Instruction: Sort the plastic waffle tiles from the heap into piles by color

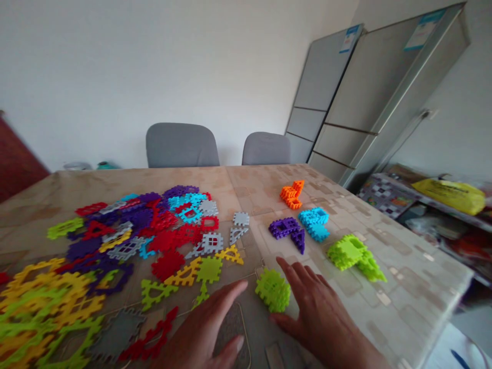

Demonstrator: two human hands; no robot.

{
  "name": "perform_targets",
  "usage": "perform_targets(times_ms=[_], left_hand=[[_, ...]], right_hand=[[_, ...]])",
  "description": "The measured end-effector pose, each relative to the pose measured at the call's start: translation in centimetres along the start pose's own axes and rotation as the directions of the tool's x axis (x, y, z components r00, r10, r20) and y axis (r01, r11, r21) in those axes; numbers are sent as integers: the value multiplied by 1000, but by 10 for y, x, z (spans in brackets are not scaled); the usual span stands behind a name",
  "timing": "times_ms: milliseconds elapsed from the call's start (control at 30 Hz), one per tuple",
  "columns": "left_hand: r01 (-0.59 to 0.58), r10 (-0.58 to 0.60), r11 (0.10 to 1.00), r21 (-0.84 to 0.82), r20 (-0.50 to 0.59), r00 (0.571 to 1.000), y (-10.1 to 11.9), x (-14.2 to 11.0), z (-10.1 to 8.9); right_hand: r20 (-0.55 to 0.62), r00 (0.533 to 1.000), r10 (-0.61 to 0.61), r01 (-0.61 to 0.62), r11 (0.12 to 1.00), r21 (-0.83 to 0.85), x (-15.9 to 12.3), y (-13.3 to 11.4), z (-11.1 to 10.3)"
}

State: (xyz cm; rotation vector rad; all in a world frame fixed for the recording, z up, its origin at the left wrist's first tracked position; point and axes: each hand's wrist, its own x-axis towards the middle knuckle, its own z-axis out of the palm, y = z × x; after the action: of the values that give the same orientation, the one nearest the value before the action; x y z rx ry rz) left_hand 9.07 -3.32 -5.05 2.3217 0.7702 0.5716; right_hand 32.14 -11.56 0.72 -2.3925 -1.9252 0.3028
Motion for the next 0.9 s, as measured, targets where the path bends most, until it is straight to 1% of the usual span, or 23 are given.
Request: perform_targets(times_ms=[33,100,167,233,333,400,500,567,633,733,800,900], left_hand=[[53,-53,999,8,18,998,4,13,6],[89,-90,996,16,53,995,12,33,20],[86,-87,996,6,87,992,18,46,31],[73,-71,997,-5,119,990,22,53,39],[52,-51,999,-2,159,986,26,55,44],[46,-44,999,-6,165,985,26,55,44],[51,-46,998,-32,148,988,22,51,45],[55,-46,996,-65,134,990,20,47,45],[67,-51,990,-127,125,991,17,43,46],[95,-67,960,-263,113,991,15,39,49],[118,-77,921,-371,124,989,15,39,50],[171,-87,843,-510,184,979,19,42,49]], right_hand=[[13,1000,19,-19,1000,8,-1,5,-1],[49,998,50,-51,998,23,-1,13,-3],[71,996,45,-48,998,37,0,19,-5],[74,997,10,-14,999,49,1,22,-6],[45,998,-48,45,997,70,0,25,-5],[28,997,-70,67,994,91,-3,27,-3],[51,997,-53,47,994,103,-7,24,1],[60,998,-24,19,996,84,-7,18,3],[59,998,-7,3,998,56,-6,7,5],[62,998,13,-14,1000,14,-1,-7,6],[67,997,27,-26,1000,-8,1,-14,6],[78,996,42,-39,998,-42,2,-18,6]])
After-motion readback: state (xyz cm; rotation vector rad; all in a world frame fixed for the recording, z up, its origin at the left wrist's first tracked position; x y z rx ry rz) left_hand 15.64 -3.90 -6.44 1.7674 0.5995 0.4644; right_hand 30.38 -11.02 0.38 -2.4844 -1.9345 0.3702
